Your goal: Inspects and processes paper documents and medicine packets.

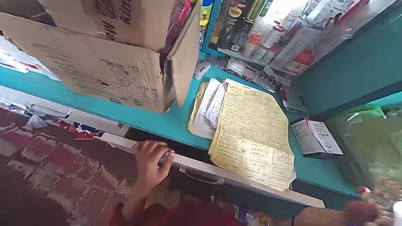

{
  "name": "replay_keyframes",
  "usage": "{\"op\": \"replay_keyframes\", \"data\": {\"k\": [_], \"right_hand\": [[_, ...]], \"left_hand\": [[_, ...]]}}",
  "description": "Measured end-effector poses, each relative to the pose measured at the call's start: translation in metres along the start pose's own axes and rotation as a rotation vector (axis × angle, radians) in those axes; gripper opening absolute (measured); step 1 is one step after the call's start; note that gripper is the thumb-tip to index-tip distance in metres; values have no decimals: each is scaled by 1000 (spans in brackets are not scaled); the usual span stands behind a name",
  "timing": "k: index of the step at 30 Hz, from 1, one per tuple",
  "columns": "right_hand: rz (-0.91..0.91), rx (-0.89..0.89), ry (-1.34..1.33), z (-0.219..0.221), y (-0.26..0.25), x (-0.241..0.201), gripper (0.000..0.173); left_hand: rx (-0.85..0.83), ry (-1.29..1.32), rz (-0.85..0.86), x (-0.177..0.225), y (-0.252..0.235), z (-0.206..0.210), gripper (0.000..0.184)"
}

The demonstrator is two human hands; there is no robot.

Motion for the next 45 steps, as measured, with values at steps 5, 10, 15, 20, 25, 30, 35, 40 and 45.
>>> {"op": "replay_keyframes", "data": {"k": [5, 10, 15, 20, 25, 30, 35, 40, 45], "right_hand": [[-315, -505, 381, 70, -28, -30, 11], [-603, -718, 299, 139, -44, -26, 18], [-588, -781, 480, 149, -86, -15, 24], [-433, -582, 933, 105, -147, 30, 26], [438, -626, 1105, 50, -215, 140, 35], [662, -731, 1073, 45, -228, 227, 47], [625, -848, 912, 68, -230, 271, 62], [583, -884, 827, 68, -241, 278, 58], [479, -933, 707, 93, -266, 228, 40]], "left_hand": [[-51, 448, 21, 6, -15, -16, 42], [-662, 1277, -14, 38, -45, -32, 82], [-670, 1485, -180, 35, -52, -27, 60], [-629, 1634, -330, 20, -54, -7, 57], [-687, 1873, -417, 21, -62, 0, 56], [-476, 1653, -373, 36, -73, 9, 51], [-299, 1445, -452, 39, -72, 15, 50], [-345, 1484, -537, 26, -62, 12, 48], [-314, 1694, -528, 22, -62, 10, 44]]}}
Point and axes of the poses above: each hand's wrist, its own y-axis away from the middle knuckle, its own z-axis out of the palm, x = y × z, the point moved 1 cm from there along -y, towards the middle knuckle, and after that the axes turned 1 degree about -z, right-handed, at the moved point
